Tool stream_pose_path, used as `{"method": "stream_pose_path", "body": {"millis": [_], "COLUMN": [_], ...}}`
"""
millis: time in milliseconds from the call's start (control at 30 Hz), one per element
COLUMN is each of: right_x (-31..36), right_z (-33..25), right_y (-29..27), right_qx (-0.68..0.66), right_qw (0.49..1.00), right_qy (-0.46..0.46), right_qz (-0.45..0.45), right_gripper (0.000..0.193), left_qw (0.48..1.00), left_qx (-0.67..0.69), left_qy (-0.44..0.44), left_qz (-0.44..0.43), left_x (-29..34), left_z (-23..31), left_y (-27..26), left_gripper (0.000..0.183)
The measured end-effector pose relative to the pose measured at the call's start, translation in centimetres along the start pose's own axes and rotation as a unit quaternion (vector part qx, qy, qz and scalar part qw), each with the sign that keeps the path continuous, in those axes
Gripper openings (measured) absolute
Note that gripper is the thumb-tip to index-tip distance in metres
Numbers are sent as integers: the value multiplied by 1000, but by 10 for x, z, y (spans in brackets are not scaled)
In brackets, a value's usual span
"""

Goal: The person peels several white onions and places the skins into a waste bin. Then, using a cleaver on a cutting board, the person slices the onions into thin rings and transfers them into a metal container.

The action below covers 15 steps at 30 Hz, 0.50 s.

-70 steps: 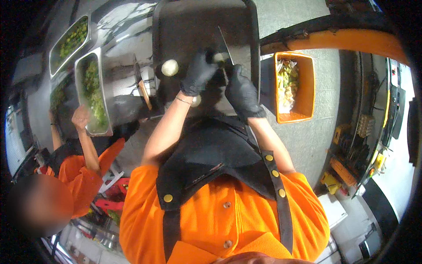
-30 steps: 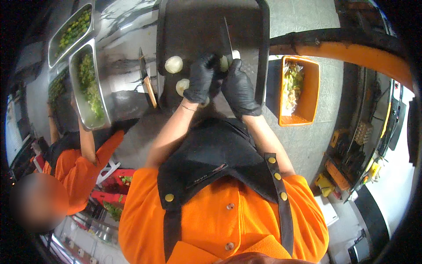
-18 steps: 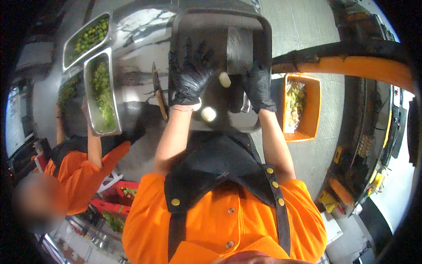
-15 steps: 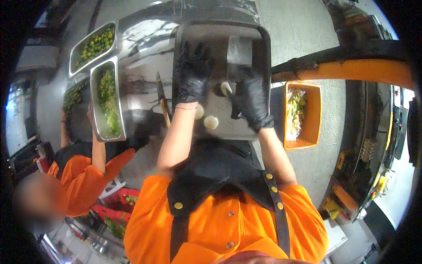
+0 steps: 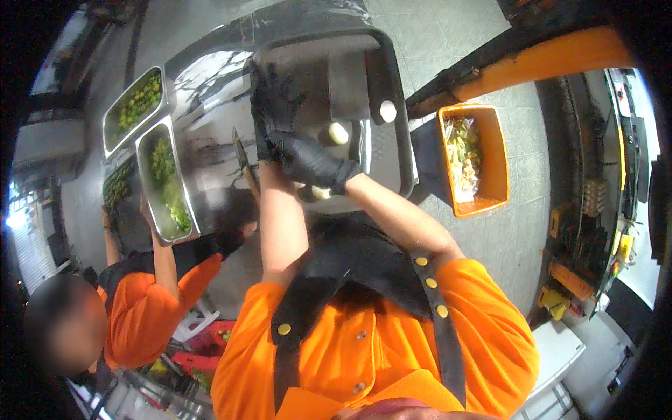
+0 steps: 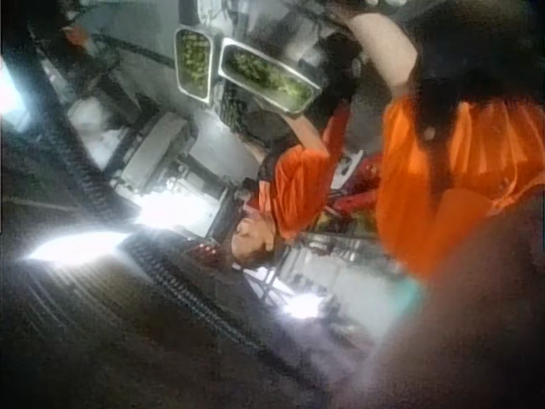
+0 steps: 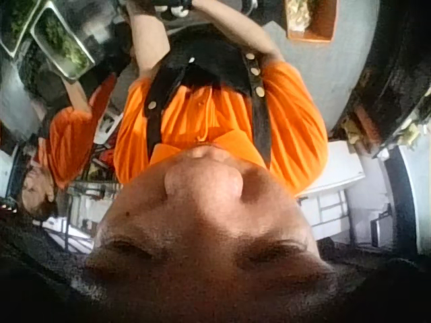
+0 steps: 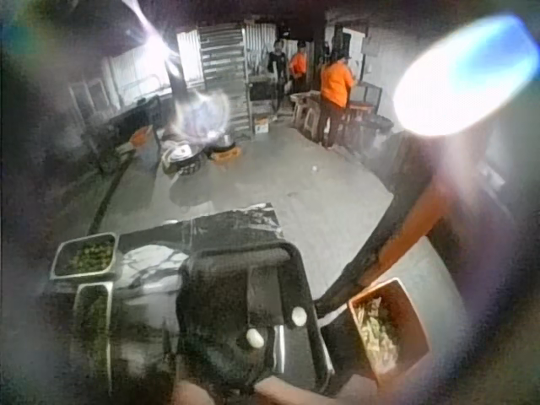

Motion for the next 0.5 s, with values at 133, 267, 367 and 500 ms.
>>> {"method": "stream_pose_path", "body": {"millis": [133, 267, 367, 500], "right_x": [-1, 21, 51, 80], "right_z": [2, 5, 8, 93], "right_y": [9, -14, -84, -97], "right_qx": [-162, -154, 156, 242], "right_qw": [974, 972, 934, 896], "right_qy": [156, 151, 264, 321], "right_qz": [-34, 96, 185, 188], "right_gripper": [31, 22, 22, 31], "left_qw": [997, 941, 813, 623], "left_qx": [-6, -310, -554, -743], "left_qy": [73, 110, 133, -34], "left_qz": [33, 76, 116, 243], "left_x": [4, 19, 42, 49], "left_z": [9, 22, 45, -27], "left_y": [14, -3, -19, -15], "left_gripper": [57, 44, 31, 27]}}
Point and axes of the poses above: each hand's wrist, its own x-axis away from the middle knuckle, its own y-axis out of the palm, z = x × y, the point moved 5 cm from there along -x, towards the middle knuckle, and after that the axes turned 3 degrees about -x, right-handed, at the moved point
